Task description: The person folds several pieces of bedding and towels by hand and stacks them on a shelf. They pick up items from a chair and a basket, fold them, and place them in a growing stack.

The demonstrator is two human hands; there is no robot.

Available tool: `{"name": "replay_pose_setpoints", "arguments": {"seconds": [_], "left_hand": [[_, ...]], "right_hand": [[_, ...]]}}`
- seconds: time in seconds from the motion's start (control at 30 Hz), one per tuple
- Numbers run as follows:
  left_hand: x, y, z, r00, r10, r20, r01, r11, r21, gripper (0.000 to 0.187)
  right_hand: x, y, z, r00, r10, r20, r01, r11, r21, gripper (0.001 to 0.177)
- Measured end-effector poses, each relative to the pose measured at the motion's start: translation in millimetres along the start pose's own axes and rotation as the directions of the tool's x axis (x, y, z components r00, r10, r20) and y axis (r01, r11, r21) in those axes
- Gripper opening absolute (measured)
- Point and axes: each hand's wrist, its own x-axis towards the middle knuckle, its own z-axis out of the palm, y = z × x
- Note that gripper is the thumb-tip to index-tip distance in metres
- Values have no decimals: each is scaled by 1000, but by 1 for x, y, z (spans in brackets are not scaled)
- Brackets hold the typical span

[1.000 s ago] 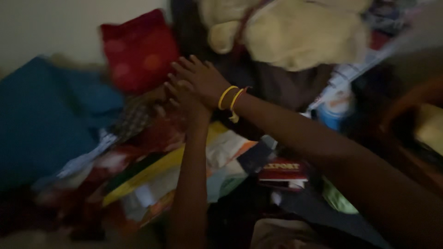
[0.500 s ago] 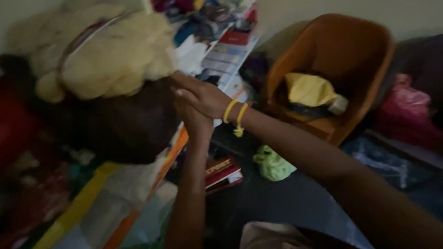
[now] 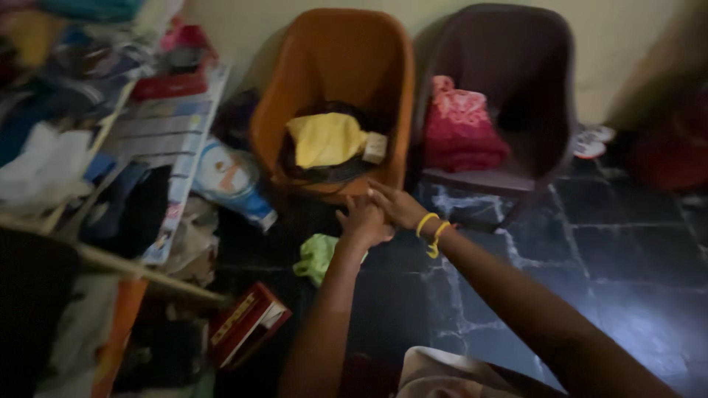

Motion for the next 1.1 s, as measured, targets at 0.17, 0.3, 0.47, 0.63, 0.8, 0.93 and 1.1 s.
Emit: {"name": "replay_pose_setpoints", "arguments": {"seconds": [0.17,0.3,0.47,0.63,0.8,0.93,1.1], "left_hand": [[95,39,54,996,87,15,-88,996,19,114],[194,50,87,993,104,63,-112,985,131,114],[317,73,108,983,177,41,-176,984,-29,118],[403,106,101,967,150,208,-137,988,-72,111],[480,121,112,937,152,314,-130,987,-91,110],[541,131,131,937,170,306,-128,980,-154,109],[591,155,166,947,26,320,-9,998,-54,96]], "right_hand": [[-5,125,-53,958,255,-131,-250,967,56,63],[25,212,-90,945,265,-194,-247,962,113,60],[74,305,-140,864,470,-183,-461,883,93,58],[116,390,-192,817,519,-250,-527,849,39,63],[138,467,-246,731,623,-278,-652,758,-19,67],[171,523,-296,700,649,-299,-693,719,-62,64],[218,609,-343,722,661,-204,-691,707,-153,65]]}}
